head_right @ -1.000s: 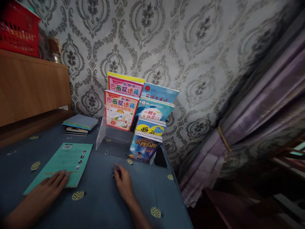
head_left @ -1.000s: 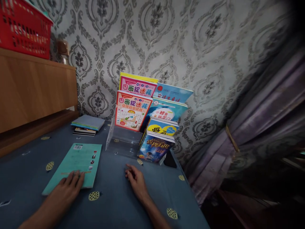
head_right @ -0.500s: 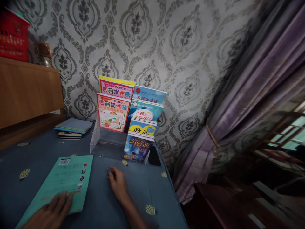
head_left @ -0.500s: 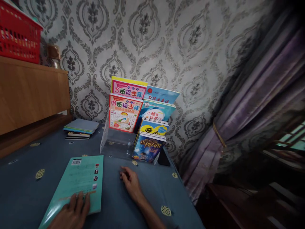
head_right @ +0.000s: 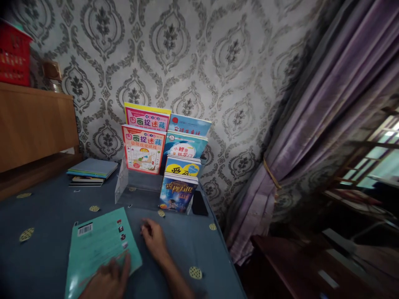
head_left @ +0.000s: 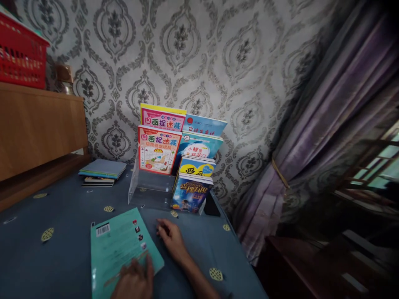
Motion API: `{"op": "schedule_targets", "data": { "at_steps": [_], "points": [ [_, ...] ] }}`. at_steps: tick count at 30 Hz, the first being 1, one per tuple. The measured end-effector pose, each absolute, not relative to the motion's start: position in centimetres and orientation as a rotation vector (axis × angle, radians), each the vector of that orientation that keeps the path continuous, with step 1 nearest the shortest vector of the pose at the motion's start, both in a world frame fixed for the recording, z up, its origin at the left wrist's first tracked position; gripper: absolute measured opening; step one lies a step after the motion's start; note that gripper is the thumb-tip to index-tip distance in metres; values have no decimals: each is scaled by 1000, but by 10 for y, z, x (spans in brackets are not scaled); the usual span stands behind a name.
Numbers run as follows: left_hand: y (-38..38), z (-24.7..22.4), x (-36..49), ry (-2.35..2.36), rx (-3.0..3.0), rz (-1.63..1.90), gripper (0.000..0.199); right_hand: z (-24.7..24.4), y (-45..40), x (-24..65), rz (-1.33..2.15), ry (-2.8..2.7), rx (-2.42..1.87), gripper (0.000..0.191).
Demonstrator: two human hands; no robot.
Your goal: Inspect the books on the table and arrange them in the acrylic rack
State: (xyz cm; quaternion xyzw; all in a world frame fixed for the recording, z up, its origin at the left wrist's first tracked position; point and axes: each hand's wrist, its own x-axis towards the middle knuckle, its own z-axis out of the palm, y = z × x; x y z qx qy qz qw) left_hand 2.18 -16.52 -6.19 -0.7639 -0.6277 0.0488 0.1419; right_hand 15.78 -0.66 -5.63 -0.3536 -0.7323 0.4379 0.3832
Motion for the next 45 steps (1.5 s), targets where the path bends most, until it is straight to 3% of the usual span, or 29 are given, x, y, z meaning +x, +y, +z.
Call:
{"op": "schedule_targets", "data": {
  "at_steps": [7, 12, 17, 22, 29, 33, 37, 42, 45],
  "points": [
    [-145, -33, 52, -1639, -2546, 21, 53, -45, 2, 173, 1129, -1900, -933, 40],
    [-110, 20, -3, -1594, -2758, -162, 24, -37, -11, 172, 945, -2014, -940, 31],
    [-65, 11, -54, -1651, -2671, -210, 36, -30, -28, 171, 769, -2125, -952, 29],
    [-51, -7, -74, -1789, -2498, -296, 34, -23, -38, 171, 634, -2226, -981, 27],
    [-61, 17, -72, -2154, -2046, -83, 35, 4, -79, 152, 417, -2524, -657, 24],
    [-64, 27, -75, -2209, -1984, 29, 42, 13, -112, 142, 456, -2680, -279, 39],
    [-62, 29, -78, -2218, -1978, 116, 45, 14, -123, 139, 519, -2754, -192, 54],
    [-63, 33, -77, -2173, -2019, 167, 45, 7, -110, 139, 513, -2744, -304, 37],
    [-63, 33, -79, -2145, -2044, 188, 45, 6, -95, 145, 566, -2717, -328, 35]
  ]
}}
